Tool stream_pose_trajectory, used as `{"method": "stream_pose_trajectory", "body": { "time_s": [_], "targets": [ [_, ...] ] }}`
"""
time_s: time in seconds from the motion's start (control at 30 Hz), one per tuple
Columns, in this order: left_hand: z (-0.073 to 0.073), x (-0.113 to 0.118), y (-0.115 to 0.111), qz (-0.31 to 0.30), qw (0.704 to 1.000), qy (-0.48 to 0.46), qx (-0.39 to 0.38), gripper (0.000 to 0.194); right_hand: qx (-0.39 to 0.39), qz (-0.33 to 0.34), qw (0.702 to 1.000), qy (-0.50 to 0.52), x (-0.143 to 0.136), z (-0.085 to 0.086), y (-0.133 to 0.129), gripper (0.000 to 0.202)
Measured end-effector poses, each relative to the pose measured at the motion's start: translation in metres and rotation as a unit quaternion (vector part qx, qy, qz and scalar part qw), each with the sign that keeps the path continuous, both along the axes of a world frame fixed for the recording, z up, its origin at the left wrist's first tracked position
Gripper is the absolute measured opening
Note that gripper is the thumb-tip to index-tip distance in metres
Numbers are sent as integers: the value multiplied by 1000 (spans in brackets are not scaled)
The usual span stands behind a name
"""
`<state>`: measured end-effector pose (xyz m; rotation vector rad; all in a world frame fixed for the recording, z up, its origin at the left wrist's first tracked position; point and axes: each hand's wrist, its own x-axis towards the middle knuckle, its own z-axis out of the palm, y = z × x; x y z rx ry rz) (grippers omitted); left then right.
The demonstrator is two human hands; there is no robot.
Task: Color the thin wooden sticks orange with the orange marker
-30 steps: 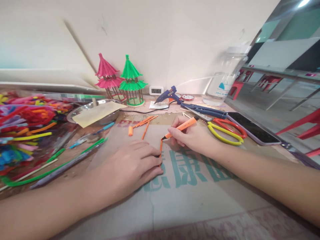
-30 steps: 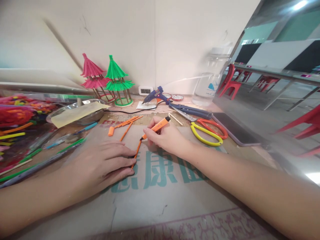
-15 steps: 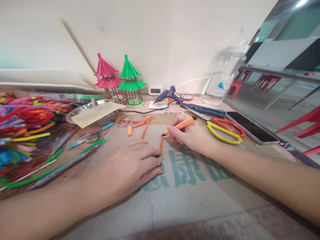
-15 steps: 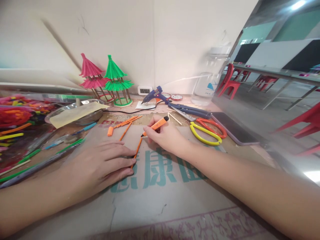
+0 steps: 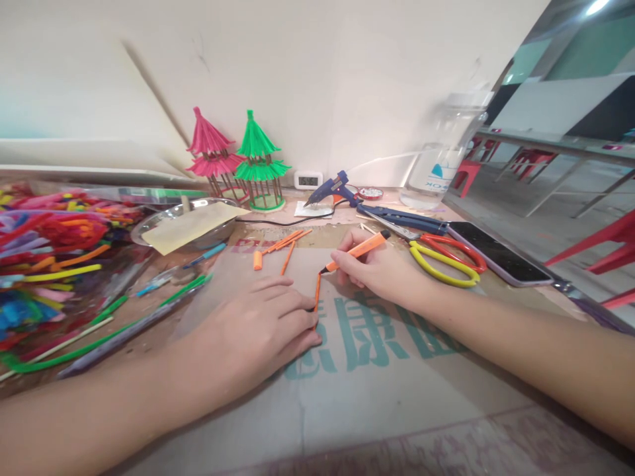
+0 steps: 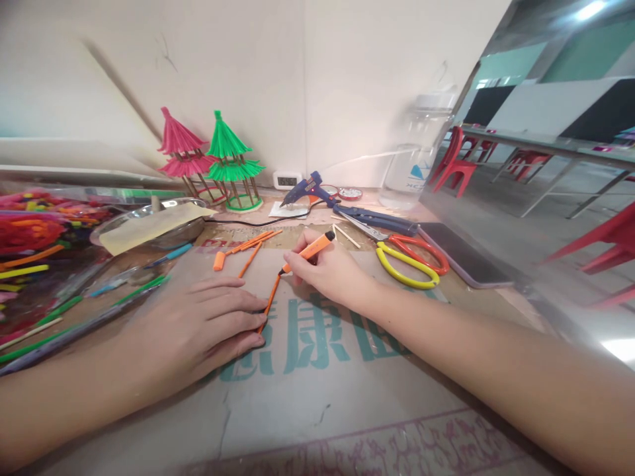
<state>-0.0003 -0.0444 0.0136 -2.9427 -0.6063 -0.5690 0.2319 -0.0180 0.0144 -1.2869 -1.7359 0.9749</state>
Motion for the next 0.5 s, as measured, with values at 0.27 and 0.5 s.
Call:
{"method": "stream_pose_trajectory", "body": {
  "time_s": [0.27, 0.5],
  "targets": [
    [0, 0, 0, 0, 1000, 12, 2, 34, -22, 34, 999, 3, 0, 2, -1, 20],
    [0, -1, 1, -3, 1000, 10, -10, 31, -1, 9, 1000, 13, 1, -2, 0, 21]
  ]
}}
